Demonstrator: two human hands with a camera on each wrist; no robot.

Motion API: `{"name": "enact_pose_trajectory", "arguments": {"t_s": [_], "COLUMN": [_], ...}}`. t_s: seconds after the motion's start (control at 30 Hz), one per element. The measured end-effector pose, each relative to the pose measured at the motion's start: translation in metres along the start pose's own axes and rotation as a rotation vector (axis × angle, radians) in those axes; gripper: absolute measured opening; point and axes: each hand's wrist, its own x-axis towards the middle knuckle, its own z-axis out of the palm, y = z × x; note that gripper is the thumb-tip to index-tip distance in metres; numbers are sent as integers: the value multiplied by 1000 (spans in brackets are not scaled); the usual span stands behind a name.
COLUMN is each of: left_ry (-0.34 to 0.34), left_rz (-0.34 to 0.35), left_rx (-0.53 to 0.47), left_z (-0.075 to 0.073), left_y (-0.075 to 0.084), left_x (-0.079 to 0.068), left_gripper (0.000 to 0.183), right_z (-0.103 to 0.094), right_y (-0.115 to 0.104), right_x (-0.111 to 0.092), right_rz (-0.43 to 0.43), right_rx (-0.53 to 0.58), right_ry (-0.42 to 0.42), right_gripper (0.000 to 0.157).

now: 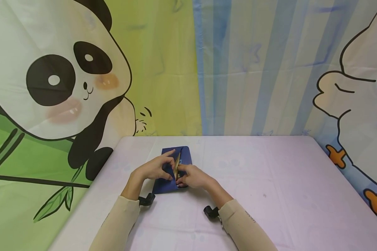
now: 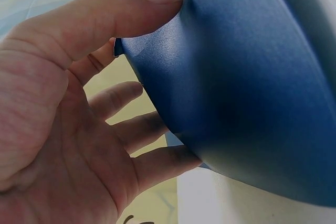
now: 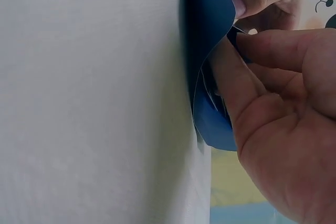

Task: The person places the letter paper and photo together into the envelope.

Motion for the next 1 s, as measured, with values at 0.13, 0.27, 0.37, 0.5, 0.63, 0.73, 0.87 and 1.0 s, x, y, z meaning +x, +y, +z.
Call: {"name": "enact_pose_trajectory", "arguments": {"t_s": [0.13,0.27,0.37,0.5,0.63,0.73,0.87,1.0], "left_ry": [-2,-9,-11,-13,-14,-20,-30,-46], "left_rz": [-10,-18,-21,-24,-27,-31,-46,-63], "left_rx": [-8,-15,-17,-30,-34,-21,-13,30], "left_z": [1,2,2,2,3,3,5,10], "left_y": [0,-1,-2,-1,-1,0,2,4], "left_x": [0,0,0,-1,0,0,1,4], "left_gripper": [29,29,30,31,31,31,29,27], "right_z": [1,3,5,7,7,2,-9,-19], "right_y": [1,2,1,1,0,-2,-3,-2], "right_x": [0,1,2,3,3,-1,-5,-8], "right_rz": [-3,-6,-10,-5,1,11,13,6], "right_rx": [-32,-61,-79,-90,-120,-176,-246,-251], "right_ry": [2,-2,3,21,33,59,123,160], "right_gripper": [59,62,63,63,63,63,64,65]}}
